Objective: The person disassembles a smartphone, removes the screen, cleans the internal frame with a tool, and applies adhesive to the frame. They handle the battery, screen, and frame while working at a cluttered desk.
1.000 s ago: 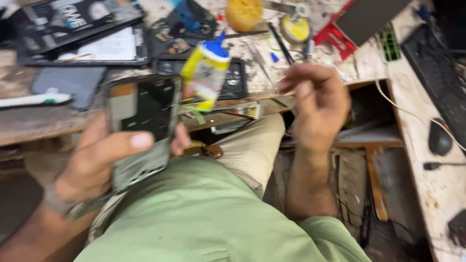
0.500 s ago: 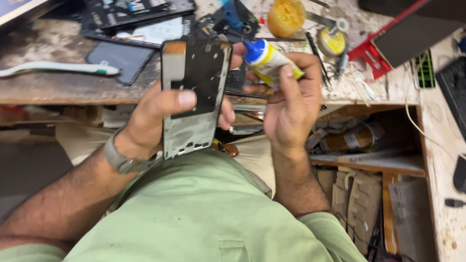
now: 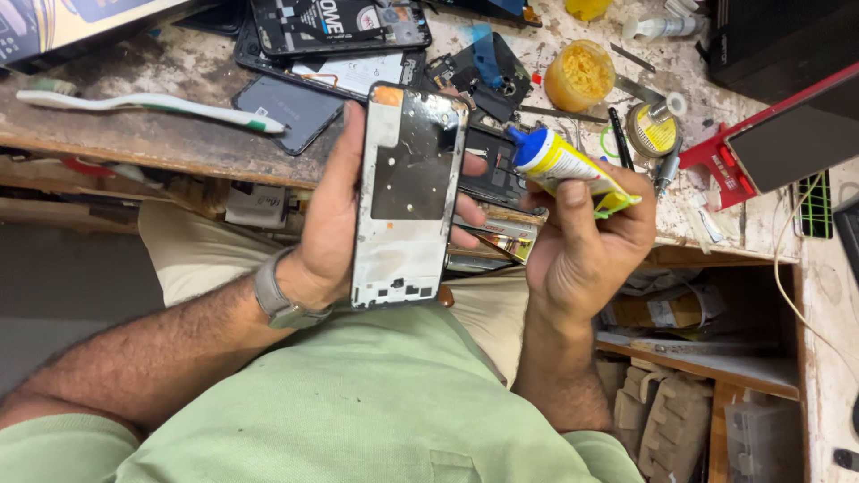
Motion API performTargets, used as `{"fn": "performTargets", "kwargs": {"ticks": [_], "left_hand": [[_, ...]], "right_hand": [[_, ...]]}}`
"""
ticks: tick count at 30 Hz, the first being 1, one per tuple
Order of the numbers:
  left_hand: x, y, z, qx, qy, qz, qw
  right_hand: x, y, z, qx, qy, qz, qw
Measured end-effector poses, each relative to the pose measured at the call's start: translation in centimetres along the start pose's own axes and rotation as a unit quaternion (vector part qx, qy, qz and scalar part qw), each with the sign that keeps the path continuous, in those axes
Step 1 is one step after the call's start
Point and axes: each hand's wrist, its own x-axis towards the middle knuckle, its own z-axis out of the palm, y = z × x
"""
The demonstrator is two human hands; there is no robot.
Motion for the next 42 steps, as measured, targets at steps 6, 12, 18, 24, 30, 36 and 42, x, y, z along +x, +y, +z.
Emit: {"fn": "performTargets", "kwargs": {"ticks": [6, 12, 18, 24, 30, 36, 42], "left_hand": [[-1.1, -2.0, 0.8, -0.042, 0.012, 0.01, 0.999], [-2.1, -2.8, 1.1, -0.067, 0.015, 0.003, 0.998], [-2.6, -3.6, 0.7, -0.066, 0.037, 0.033, 0.997], [-3.0, -4.1, -0.3, -0.022, 0.073, 0.046, 0.996], [-2.9, -4.0, -1.1, -0.034, 0.064, 0.051, 0.996], [-2.7, -3.8, -1.5, -0.001, 0.067, 0.067, 0.996], [-2.5, -3.6, -1.6, 0.023, 0.082, 0.058, 0.995]], "right_hand": [[-2.1, -0.9, 1.8, -0.121, -0.034, -0.06, 0.99], [-3.0, -2.0, 3.8, -0.254, -0.081, -0.065, 0.962], [-2.6, -2.3, 4.1, -0.31, -0.136, -0.13, 0.932], [-2.9, -1.5, 4.1, -0.345, -0.158, -0.183, 0.907], [-3.1, -0.2, 4.4, -0.347, -0.177, -0.178, 0.904], [-2.8, 0.4, 4.6, -0.359, -0.185, -0.184, 0.896], [-2.5, 0.4, 4.7, -0.37, -0.196, -0.184, 0.889]]}}
